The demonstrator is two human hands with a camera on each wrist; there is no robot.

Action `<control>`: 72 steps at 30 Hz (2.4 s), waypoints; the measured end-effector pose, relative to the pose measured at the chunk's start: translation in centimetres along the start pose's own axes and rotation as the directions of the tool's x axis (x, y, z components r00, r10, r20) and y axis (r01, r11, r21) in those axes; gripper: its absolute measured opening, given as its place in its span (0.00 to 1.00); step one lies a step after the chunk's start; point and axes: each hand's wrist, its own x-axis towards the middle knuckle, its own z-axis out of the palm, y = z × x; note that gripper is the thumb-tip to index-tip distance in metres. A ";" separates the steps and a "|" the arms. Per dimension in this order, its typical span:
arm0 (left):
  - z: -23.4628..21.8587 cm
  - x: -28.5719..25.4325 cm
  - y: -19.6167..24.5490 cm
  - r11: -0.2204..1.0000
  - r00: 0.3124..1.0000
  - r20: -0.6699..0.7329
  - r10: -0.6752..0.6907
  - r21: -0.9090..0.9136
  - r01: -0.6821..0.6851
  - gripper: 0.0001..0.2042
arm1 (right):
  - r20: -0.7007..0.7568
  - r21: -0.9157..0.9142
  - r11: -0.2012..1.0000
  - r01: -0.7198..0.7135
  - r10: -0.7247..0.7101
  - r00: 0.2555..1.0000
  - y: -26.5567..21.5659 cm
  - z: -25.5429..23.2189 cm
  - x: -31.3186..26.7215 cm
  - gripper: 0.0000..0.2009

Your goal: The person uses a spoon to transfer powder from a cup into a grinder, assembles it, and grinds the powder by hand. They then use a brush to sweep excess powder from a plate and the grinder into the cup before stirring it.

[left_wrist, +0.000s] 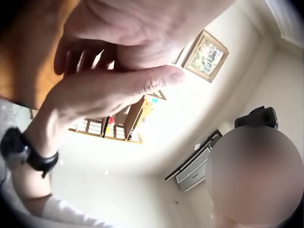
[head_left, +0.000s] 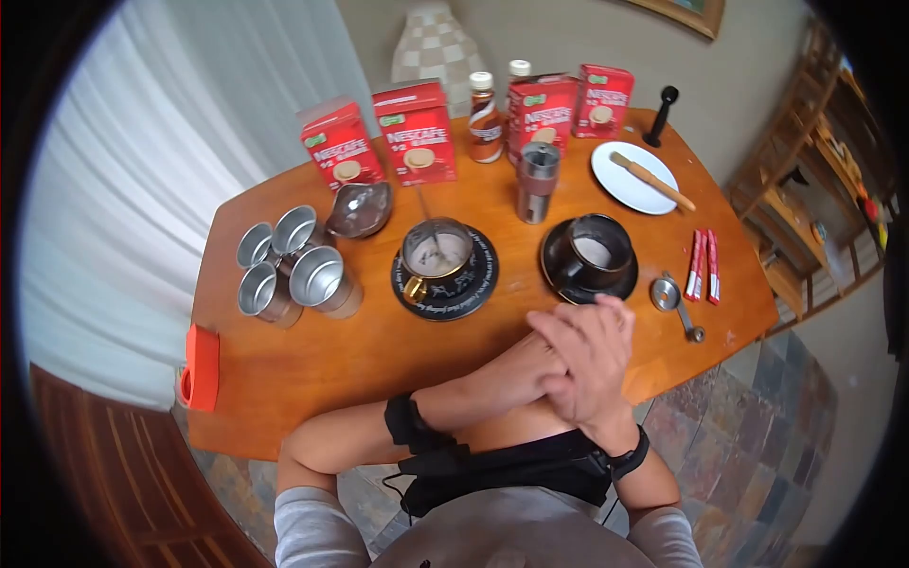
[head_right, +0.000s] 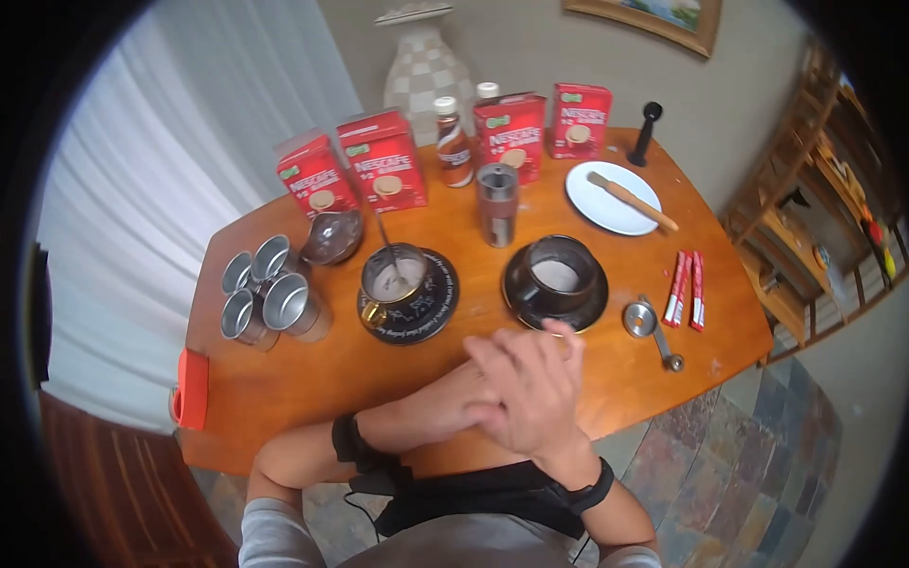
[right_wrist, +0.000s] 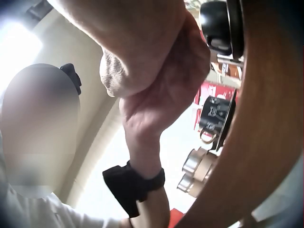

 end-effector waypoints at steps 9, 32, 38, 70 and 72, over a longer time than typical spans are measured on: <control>-3.5 1.4 4.4 0.915 0.934 -0.008 -0.358 -0.202 0.350 0.21 | -0.036 -0.058 0.940 -0.337 0.335 0.941 2.2 -4.0 0.0 0.19; -11.1 13.4 -5.0 0.941 0.659 -0.724 -0.206 0.037 0.336 0.25 | 0.136 0.676 0.309 -0.668 0.839 0.526 4.7 -3.2 -7.5 0.27; -10.9 13.6 -5.0 0.916 0.647 -0.741 -0.179 0.115 0.385 0.26 | 0.118 0.639 0.365 -0.677 0.824 0.555 4.7 -3.6 -7.1 0.27; -3.0 -0.4 3.7 0.882 0.862 -0.406 -0.302 0.224 0.415 0.38 | 0.142 0.553 0.359 -0.752 0.848 0.510 4.1 -3.7 -6.8 0.26; -3.4 -1.0 3.0 0.908 0.866 -0.381 -0.323 0.133 0.397 0.43 | 0.141 0.537 0.355 -0.765 0.856 0.497 3.9 -3.8 -6.5 0.26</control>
